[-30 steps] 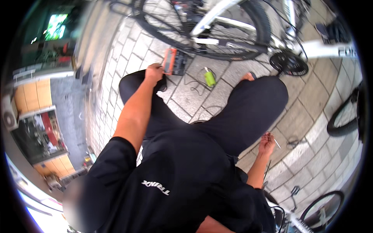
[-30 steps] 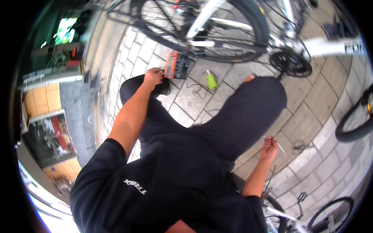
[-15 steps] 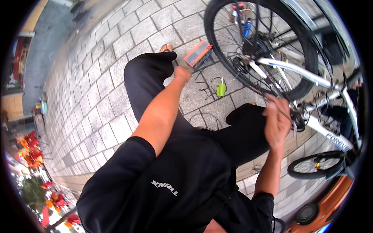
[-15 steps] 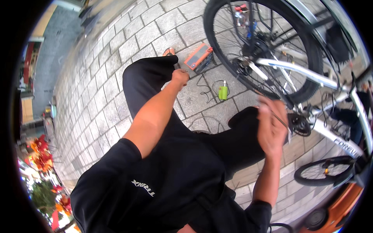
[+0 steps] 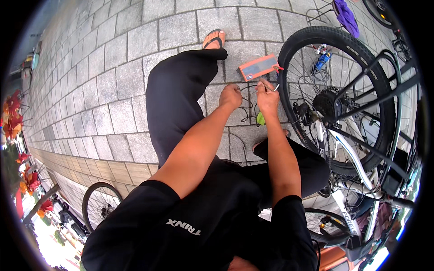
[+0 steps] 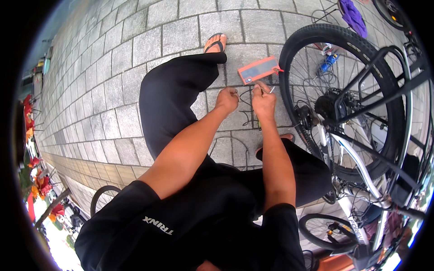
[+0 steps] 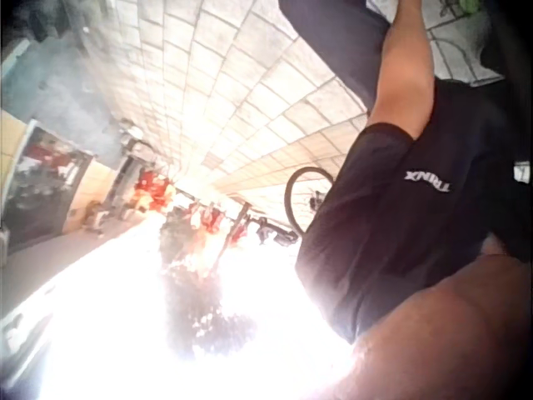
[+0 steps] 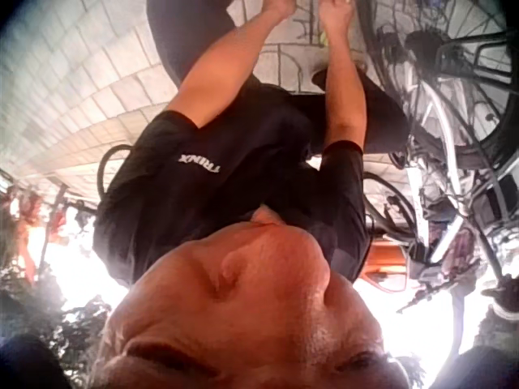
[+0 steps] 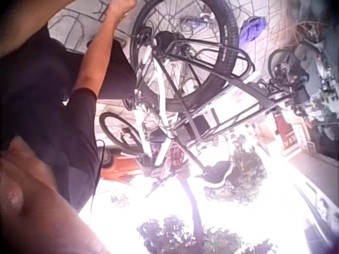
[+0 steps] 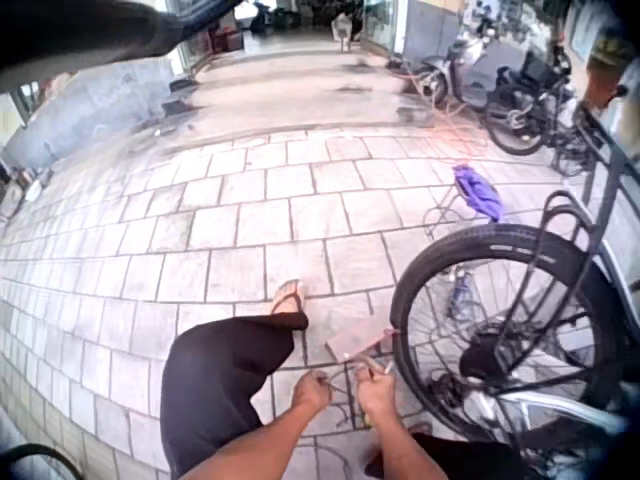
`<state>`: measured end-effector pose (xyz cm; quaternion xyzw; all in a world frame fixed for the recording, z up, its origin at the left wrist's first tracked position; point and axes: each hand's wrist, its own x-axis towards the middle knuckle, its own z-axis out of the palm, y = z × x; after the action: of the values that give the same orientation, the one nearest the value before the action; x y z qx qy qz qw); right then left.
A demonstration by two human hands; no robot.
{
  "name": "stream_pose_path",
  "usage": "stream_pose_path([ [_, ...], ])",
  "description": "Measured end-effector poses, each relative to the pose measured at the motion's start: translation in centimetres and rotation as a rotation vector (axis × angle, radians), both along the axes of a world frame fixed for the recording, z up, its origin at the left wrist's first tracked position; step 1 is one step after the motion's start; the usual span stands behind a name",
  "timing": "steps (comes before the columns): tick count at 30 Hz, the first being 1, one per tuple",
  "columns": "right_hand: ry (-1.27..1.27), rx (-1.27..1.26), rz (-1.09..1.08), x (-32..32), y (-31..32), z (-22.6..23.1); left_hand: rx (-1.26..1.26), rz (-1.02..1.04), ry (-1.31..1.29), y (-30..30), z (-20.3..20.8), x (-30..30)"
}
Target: The person works on the electrical components of a bicycle, using a screwdriver to adjust parts near the handlebar and a green multimeter to test connections. They move between the shop interior and the sidewalk, handling wires and a power bank while another person assists nearby.
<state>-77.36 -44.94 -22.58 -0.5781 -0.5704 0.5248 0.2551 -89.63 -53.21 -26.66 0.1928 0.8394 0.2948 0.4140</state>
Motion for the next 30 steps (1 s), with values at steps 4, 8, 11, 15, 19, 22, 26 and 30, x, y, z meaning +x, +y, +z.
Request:
stream_pose_path([
  [4,-0.041,-0.034,0.021,-0.3,1.0,-1.8,0.035,0.047,-0.060,-0.4,-1.2,-0.1],
  [8,-0.068,0.010,0.081,-0.9,1.7,-2.3,-0.008,0.050,-0.080,-0.6,-1.2,0.1],
  [11,-0.154,0.116,0.147,-1.0,1.9,-2.8,-0.001,0.051,-0.097,-0.5,-1.0,0.4],
  [15,-0.215,0.206,0.191,-1.6,2.1,-2.4,-0.017,0.017,-0.111,-0.2,-0.3,0.5],
  [19,-0.353,0.336,0.313,-2.6,2.7,-0.6,-0.005,0.003,-0.120,-0.5,-1.0,0.6],
  [22,-0.435,0.454,0.426,-3.7,2.8,-0.1,0.044,0.026,-0.113,-1.0,-2.8,1.0],
  [26,-0.388,0.505,0.555,-3.4,3.5,-0.9,0.068,0.028,-0.099,-0.4,-2.1,1.4],
  [30,-0.459,0.459,0.563,-3.4,3.8,-1.1,0.073,-0.017,-0.147,0.2,-1.7,0.6],
])
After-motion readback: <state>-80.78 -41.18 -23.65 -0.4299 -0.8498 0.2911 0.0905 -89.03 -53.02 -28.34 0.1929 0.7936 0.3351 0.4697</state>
